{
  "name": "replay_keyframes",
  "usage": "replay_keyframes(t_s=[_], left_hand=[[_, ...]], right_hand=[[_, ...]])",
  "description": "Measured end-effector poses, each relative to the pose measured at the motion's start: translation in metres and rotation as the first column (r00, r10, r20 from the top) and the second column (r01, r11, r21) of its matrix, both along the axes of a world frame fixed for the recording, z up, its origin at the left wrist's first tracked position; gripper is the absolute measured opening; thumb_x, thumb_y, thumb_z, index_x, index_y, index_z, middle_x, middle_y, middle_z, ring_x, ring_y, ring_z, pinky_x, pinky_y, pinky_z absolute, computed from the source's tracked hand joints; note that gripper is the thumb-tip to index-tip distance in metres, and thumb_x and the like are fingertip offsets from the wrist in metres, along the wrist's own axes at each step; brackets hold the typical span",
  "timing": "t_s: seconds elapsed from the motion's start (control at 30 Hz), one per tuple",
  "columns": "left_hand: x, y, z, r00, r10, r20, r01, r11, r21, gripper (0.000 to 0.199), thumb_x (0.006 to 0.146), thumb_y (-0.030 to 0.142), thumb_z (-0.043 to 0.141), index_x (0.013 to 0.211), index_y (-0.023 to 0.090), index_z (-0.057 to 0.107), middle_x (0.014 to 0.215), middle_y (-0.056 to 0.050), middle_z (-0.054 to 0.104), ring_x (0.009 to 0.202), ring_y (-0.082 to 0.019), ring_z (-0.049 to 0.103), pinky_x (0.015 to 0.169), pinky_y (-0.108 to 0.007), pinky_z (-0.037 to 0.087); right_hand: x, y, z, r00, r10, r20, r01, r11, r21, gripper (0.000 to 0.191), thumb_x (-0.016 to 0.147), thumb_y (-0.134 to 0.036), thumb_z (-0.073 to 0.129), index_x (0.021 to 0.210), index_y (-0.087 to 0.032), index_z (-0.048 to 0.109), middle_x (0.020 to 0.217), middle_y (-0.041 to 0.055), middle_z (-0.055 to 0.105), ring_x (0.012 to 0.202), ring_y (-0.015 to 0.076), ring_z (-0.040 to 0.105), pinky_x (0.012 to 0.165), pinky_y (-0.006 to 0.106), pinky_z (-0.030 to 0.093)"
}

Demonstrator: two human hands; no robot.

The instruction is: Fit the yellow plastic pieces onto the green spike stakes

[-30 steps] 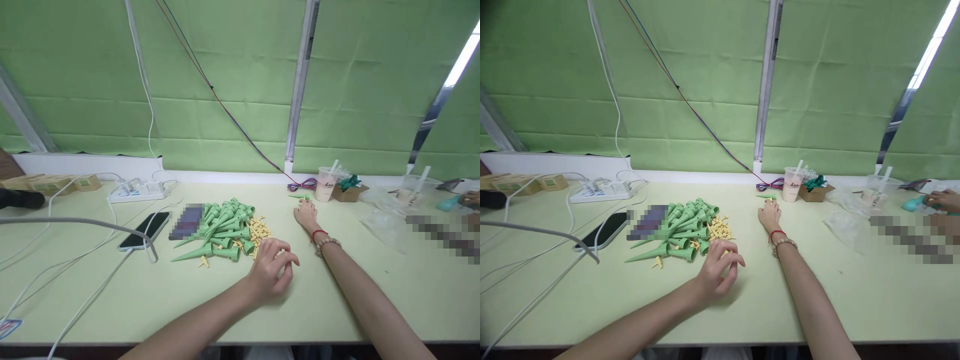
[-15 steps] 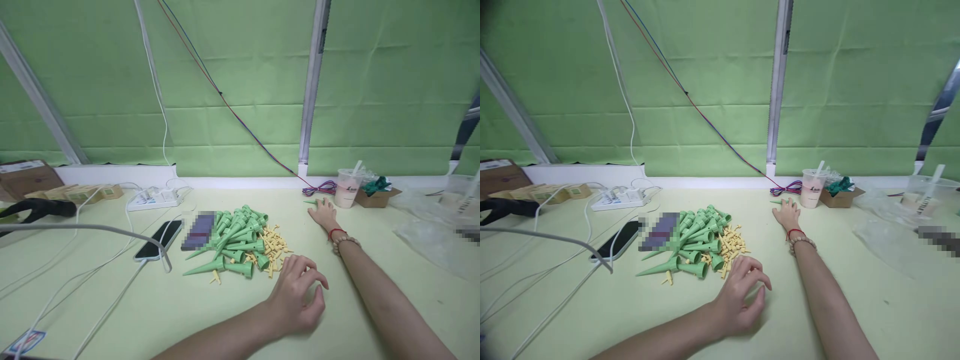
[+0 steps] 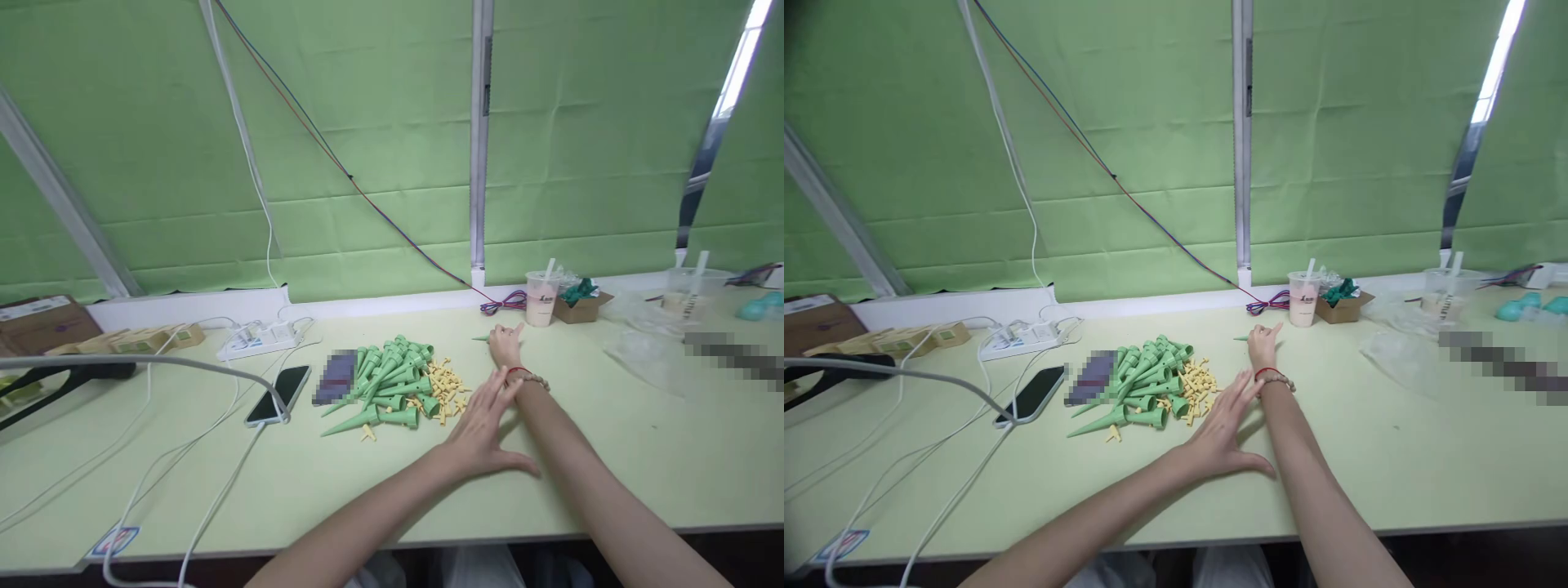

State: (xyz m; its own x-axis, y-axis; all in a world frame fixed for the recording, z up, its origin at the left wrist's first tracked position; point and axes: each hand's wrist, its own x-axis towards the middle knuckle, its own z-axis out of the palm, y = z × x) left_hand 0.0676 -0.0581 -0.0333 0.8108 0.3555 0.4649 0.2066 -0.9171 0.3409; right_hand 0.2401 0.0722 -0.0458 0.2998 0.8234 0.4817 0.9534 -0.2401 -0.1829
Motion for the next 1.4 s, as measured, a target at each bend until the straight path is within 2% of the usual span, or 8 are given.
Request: replay_keyframes(t_s=[0.1,0.2,0.53,0.67,0.8,0.97,1.13,1.4], left_hand=[[0.008,0.0,0.002,0.989,-0.142,-0.031,0.146,0.969,0.2,0.081,0.075,0.053,0.051,0.14,0.018,0.018,0.147,-0.011,0.02,0.136,-0.025,0.014,0.11,-0.038,0.016],[0.017,0.003,0.002,0.986,-0.166,-0.003,0.161,0.946,0.28,0.064,0.083,0.04,0.045,0.138,0.017,0.022,0.142,-0.009,0.032,0.134,-0.018,0.022,0.11,-0.031,0.017],[0.027,0.01,-0.003,0.996,0.072,-0.055,-0.051,0.949,0.311,0.054,0.085,0.018,0.035,0.138,0.019,0.024,0.143,-0.005,0.031,0.137,-0.017,0.008,0.108,-0.037,0.018],[0.026,0.012,-0.006,0.986,0.161,-0.05,-0.136,0.938,0.32,0.07,0.075,0.009,0.041,0.14,0.019,0.018,0.147,-0.002,0.021,0.137,-0.018,0.002,0.11,-0.038,0.015],[0.024,0.014,-0.007,0.958,0.285,0.021,-0.28,0.919,0.277,0.079,0.066,0.003,0.041,0.14,0.017,0.017,0.148,-0.002,0.016,0.137,-0.019,0.002,0.11,-0.04,0.015],[0.022,0.008,-0.002,0.971,0.225,0.084,-0.238,0.944,0.23,0.074,0.068,0.014,0.044,0.139,0.019,0.023,0.147,-0.003,0.019,0.137,-0.023,0.007,0.109,-0.042,0.016],[0.014,0.002,-0.003,0.969,0.146,0.197,-0.194,0.947,0.254,0.069,0.07,0.016,0.044,0.136,0.02,0.026,0.144,-0.008,0.028,0.135,-0.024,0.017,0.106,-0.042,0.022],[0.003,0.007,-0.011,0.896,0.194,0.4,-0.314,0.913,0.259,0.065,0.075,0.005,0.039,0.135,0.02,0.023,0.137,-0.01,0.038,0.132,-0.022,0.025,0.102,-0.042,0.029]], right_hand=[[-0.009,-0.009,0.001,0.94,-0.139,0.311,0.166,0.984,-0.062,0.037,0.081,-0.004,0.032,0.103,-0.007,0.062,0.1,0.0185,0.059,0.099,0.0314,0.05,0.098,0.058,0.008],[-0.017,-0.012,0.0,0.935,-0.194,0.297,0.231,0.968,-0.096,0.038,0.081,-0.001,0.031,0.103,-0.004,0.061,0.103,0.0218,0.057,0.101,0.0321,0.049,0.096,0.059,0.016],[-0.037,-0.026,0.006,0.999,0.028,-0.028,-0.03,0.996,-0.078,0.03,0.085,-0.009,0.035,0.099,-0.017,0.06,0.104,0.0157,0.056,0.095,0.0253,0.053,0.081,0.046,0.039],[-0.046,-0.029,0.017,0.948,0.235,-0.214,-0.214,0.97,0.119,0.024,0.086,-0.024,0.039,0.093,-0.02,0.061,0.099,0.0124,0.058,0.088,0.0229,0.056,0.079,0.037,0.042],[-0.055,-0.027,0.023,0.77,0.459,-0.443,-0.279,0.867,0.412,0.025,0.081,-0.036,0.044,0.088,-0.018,0.061,0.095,0.0104,0.061,0.084,0.0203,0.057,0.079,0.034,0.044],[-0.062,-0.028,0.022,0.529,0.536,-0.658,-0.171,0.827,0.536,0.039,0.076,-0.048,0.046,0.088,-0.013,0.058,0.09,0.0106,0.064,0.079,0.0171,0.061,0.071,0.029,0.048],[-0.06,-0.039,0.016,0.338,0.548,-0.765,-0.148,0.833,0.533,0.044,0.068,-0.055,0.053,0.076,-0.013,0.06,0.074,0.0084,0.066,0.07,0.0181,0.062,0.059,0.026,0.048],[-0.062,-0.066,0.03,-0.282,0.364,-0.888,-0.077,0.913,0.4,0.03,0.053,-0.038,0.075,0.067,-0.016,0.06,0.057,-0.0003,0.058,0.053,0.0122,0.053,0.052,0.024,0.044]])
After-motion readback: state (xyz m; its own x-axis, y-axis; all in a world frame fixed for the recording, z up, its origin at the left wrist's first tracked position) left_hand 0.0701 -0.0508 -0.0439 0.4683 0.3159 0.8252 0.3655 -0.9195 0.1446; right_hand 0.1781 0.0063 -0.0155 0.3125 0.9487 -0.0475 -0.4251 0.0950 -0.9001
